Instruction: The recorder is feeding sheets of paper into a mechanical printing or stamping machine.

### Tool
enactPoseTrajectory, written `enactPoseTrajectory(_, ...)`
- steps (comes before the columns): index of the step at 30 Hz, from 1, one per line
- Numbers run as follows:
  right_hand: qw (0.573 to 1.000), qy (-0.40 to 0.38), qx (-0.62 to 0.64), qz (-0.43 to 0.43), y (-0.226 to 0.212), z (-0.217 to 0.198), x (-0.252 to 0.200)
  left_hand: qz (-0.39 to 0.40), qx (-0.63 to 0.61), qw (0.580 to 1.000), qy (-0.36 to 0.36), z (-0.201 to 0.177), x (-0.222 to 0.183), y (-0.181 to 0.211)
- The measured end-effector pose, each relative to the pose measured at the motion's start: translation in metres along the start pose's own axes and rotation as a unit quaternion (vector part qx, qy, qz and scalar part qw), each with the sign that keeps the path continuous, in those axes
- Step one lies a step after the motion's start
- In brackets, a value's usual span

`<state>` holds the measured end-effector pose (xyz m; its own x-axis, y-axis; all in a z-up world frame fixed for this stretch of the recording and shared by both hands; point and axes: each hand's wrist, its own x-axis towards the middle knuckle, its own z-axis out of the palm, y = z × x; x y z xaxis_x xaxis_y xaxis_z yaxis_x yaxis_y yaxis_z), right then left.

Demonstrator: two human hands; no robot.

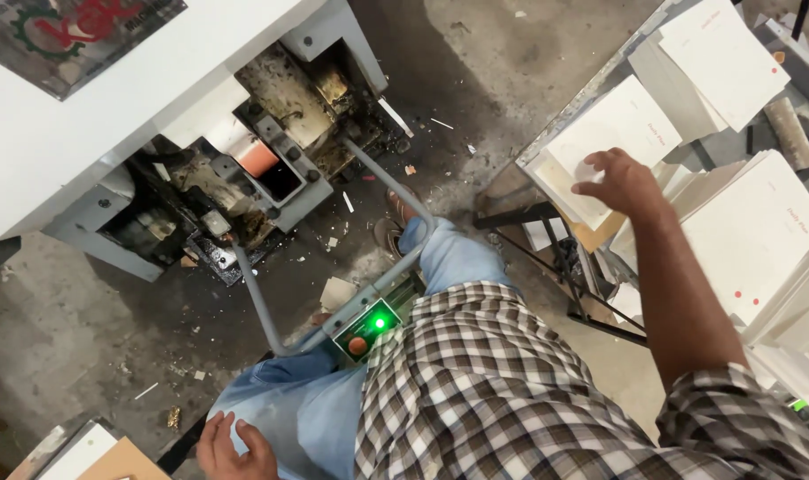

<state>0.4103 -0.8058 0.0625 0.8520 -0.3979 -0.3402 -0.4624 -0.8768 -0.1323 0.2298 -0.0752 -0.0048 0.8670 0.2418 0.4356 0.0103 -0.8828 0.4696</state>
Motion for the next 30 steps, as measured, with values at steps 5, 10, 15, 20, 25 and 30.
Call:
enactPoseTrajectory(5,0.997,-0.054,0.057,-0.012,0.016,-0.013,0.013,-0.027,-0.003,1.000,-0.013,-0.002,0.000,0.003)
enactPoseTrajectory(10,0.994,-0.073,0.077,-0.020,0.024,-0.011,0.022,0.004,0.035,0.999,-0.035,-0.007,0.030,0.035)
enactPoseTrajectory(15,0.994,-0.073,0.078,-0.020,0.029,-0.009,0.024,0.029,-0.012,0.997,-0.068,-0.004,0.093,0.090)
enactPoseTrajectory(20,0.994,-0.063,0.083,-0.026,0.030,-0.009,0.020,0.126,-0.060,0.987,-0.085,0.014,0.169,0.146)
enactPoseTrajectory(25,0.996,0.053,-0.023,-0.064,0.019,0.021,0.003,0.177,-0.107,0.973,-0.106,0.072,0.210,0.169)
enactPoseTrajectory(30,0.982,0.167,-0.037,-0.074,0.008,0.050,-0.015,0.106,-0.045,0.984,-0.137,0.159,0.208,0.153)
